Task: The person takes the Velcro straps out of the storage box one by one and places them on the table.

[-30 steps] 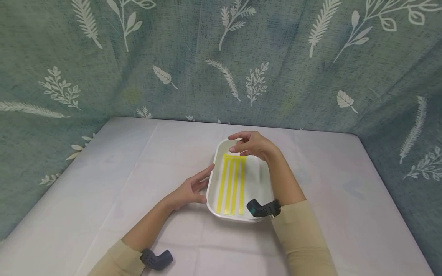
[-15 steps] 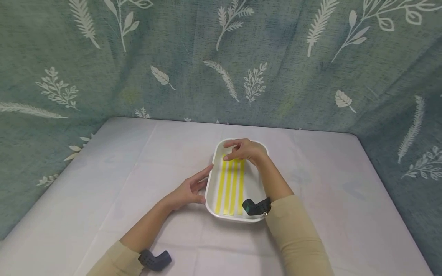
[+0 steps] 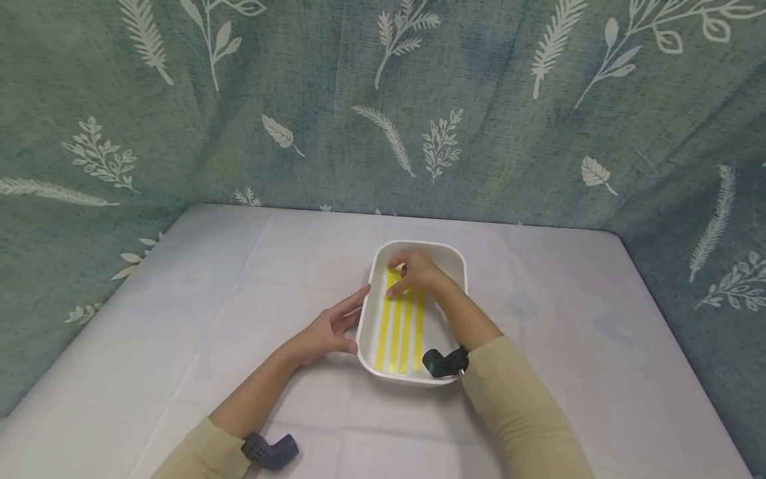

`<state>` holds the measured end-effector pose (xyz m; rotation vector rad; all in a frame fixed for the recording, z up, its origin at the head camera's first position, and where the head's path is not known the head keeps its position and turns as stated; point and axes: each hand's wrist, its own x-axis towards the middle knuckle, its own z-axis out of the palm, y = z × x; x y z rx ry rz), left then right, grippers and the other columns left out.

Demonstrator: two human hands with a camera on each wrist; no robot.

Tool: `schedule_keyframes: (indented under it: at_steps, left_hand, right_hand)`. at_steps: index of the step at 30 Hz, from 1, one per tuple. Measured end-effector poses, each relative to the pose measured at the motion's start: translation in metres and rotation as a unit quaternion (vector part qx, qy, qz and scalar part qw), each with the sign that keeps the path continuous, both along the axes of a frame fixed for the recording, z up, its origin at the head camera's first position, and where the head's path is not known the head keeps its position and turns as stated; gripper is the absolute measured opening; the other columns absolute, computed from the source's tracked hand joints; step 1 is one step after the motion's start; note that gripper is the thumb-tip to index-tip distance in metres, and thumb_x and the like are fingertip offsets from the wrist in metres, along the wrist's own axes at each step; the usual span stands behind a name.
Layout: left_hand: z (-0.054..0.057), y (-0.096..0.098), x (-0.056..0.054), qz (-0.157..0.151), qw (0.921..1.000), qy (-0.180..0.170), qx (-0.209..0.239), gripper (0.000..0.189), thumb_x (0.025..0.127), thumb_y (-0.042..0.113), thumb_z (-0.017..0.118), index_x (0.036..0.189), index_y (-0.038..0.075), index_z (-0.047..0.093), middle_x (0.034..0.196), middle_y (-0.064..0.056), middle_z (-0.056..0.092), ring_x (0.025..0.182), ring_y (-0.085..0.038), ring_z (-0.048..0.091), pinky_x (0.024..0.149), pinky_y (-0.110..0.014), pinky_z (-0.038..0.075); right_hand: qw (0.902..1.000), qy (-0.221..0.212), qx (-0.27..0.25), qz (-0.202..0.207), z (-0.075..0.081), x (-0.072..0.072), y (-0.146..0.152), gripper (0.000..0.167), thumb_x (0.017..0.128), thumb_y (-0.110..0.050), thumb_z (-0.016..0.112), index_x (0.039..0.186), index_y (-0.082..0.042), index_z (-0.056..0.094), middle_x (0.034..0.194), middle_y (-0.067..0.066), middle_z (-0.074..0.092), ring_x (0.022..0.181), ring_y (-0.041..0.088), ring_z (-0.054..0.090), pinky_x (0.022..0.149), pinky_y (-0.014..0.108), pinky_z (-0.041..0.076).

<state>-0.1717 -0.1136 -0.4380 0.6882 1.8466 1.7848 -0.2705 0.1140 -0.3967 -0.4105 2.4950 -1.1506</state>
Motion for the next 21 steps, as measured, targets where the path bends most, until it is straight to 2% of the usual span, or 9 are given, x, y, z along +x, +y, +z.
schedule_keyframes:
  at_steps: [5, 9, 15, 21]
  left_hand:
    - [0.0011, 0.0003, 0.0006, 0.003, 1.0000, -0.004, -0.003, 0.114, 0.059, 0.049, 0.081, 0.152, 0.027, 0.019, 0.159, 0.005, 0.012, 0.143, -0.026, 0.023, 0.111, -0.037, 0.031]
    - [0.0028, 0.0006, 0.0019, 0.007, 0.9998, -0.004, -0.018, 0.114, 0.058, 0.050, 0.081, 0.151, 0.030, 0.019, 0.159, 0.007, 0.011, 0.143, -0.023, 0.024, 0.110, -0.033, 0.032]
    - [0.0019, -0.0001, 0.0015, 0.005, 0.9999, -0.002, -0.013, 0.113, 0.059, 0.049, 0.081, 0.152, 0.029, 0.020, 0.159, 0.008, 0.011, 0.142, -0.022, 0.025, 0.110, -0.033, 0.033]
    - [0.0017, -0.0012, 0.0019, 0.002, 0.9999, -0.004, -0.014, 0.111, 0.060, 0.049, 0.081, 0.151, 0.033, 0.020, 0.159, 0.009, 0.011, 0.143, -0.022, 0.024, 0.111, -0.032, 0.032]
  right_hand:
    - [0.9977, 0.022, 0.063, -0.013, -0.0011, 0.0007, -0.0042, 0.061, 0.060, -0.016, 0.090, 0.114, -0.004, 0.064, 0.077, 0.003, 0.053, 0.069, 0.015, 0.047, 0.059, 0.023, 0.039]
    - [0.9950, 0.031, 0.092, -0.022, -0.0024, 0.0012, -0.0051, 0.061, 0.060, -0.021, 0.090, 0.114, -0.008, 0.064, 0.084, 0.004, 0.055, 0.075, 0.017, 0.049, 0.064, 0.025, 0.041]
    - [0.9954, 0.043, 0.083, -0.018, -0.0031, 0.0027, -0.0070, 0.054, 0.061, -0.020, 0.090, 0.108, -0.007, 0.065, 0.085, 0.004, 0.056, 0.077, 0.017, 0.050, 0.066, 0.025, 0.042]
    - [0.9958, 0.062, 0.067, -0.004, -0.0038, 0.0037, -0.0082, 0.042, 0.063, -0.016, 0.088, 0.097, -0.005, 0.065, 0.078, 0.002, 0.054, 0.068, 0.014, 0.048, 0.060, 0.023, 0.040]
